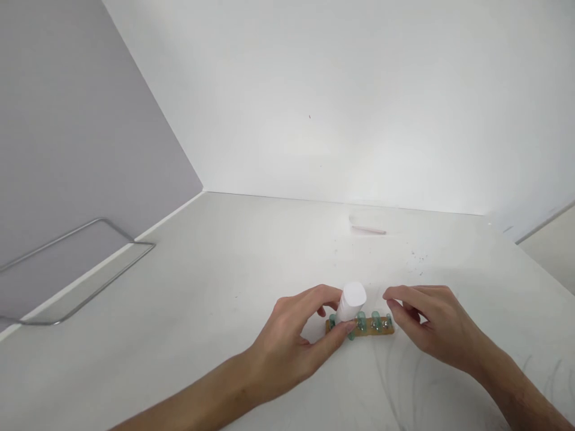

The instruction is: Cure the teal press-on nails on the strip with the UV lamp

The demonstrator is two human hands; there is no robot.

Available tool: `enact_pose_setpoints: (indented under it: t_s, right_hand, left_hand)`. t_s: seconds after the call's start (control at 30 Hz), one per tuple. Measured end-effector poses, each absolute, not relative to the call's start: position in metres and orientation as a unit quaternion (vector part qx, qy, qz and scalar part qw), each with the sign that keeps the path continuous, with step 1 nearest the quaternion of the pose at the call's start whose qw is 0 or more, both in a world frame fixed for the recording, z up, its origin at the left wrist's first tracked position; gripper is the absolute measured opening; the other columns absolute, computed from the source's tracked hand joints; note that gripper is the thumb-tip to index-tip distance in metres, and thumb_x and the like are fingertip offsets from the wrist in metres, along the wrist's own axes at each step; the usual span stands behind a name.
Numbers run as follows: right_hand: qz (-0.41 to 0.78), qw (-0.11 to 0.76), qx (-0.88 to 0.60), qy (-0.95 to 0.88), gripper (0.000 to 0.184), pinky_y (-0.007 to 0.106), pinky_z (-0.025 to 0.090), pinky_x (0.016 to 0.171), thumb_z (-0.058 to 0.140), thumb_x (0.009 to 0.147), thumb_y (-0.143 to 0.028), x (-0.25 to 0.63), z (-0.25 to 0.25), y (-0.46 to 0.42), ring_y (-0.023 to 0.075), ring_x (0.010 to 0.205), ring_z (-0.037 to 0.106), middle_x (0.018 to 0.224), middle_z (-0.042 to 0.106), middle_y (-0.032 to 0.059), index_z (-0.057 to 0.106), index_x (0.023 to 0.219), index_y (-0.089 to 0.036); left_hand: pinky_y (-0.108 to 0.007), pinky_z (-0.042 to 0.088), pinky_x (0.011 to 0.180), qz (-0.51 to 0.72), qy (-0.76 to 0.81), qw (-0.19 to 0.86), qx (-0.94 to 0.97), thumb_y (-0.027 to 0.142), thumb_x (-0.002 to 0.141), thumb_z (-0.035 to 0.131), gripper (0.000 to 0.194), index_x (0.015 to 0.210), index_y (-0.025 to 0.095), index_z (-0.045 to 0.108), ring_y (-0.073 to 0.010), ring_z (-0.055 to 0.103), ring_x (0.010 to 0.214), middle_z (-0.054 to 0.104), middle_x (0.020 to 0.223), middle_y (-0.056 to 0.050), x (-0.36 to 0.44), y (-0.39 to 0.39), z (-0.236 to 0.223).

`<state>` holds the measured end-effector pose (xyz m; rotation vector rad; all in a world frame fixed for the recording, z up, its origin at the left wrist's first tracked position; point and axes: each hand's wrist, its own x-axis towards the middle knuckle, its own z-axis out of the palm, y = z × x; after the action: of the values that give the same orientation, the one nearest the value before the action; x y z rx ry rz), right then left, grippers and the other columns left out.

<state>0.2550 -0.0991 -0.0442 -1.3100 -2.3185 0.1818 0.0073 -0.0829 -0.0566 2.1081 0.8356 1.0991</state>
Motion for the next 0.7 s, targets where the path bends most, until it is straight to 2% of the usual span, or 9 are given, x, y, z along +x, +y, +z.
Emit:
enact_pose_setpoints:
  t_s: [0.23,0.57,0.7]
  right_hand:
    - [0.067,0.232,-0.481,-0.843,0.021,0.023,0.024,0.045,0.044,0.094,-0.020,0.2539,-0.0438,-0.0972,0.0091,0.047,0.027,0.053,0.035,-0.0069,0.063,0.084,-0.020]
    - [0.060,0.226,-0.484,-0.843,0.023,0.023,0.025,0.045,0.042,0.094,-0.021,0.2536,-0.0419,-0.0990,0.0092,0.047,0.029,0.051,0.039,-0.0058,0.062,0.082,-0.021]
    - [0.054,0.227,-0.478,-0.847,0.022,0.023,0.026,0.045,0.043,0.093,-0.020,0.2540,-0.0426,-0.0986,0.0092,0.047,0.030,0.052,0.041,-0.0053,0.064,0.086,-0.021]
  left_hand:
    - [-0.013,0.031,0.037,0.404,0.323,0.326,0.791,0.012,0.087,0.062,0.020,0.100,0.026,0.058,-0.0085,0.053,0.063,0.060,0.078,0.005,0.0068,-0.0838,-0.0580]
    - [-0.013,0.030,0.036,0.407,0.321,0.329,0.789,0.012,0.087,0.062,0.021,0.103,0.026,0.059,-0.0104,0.055,0.066,0.060,0.078,0.003,0.0066,-0.0841,-0.0576]
    - [-0.014,0.031,0.037,0.408,0.320,0.324,0.791,0.013,0.087,0.062,0.016,0.097,0.025,0.058,-0.0100,0.053,0.064,0.059,0.077,0.003,0.0070,-0.0843,-0.0576]
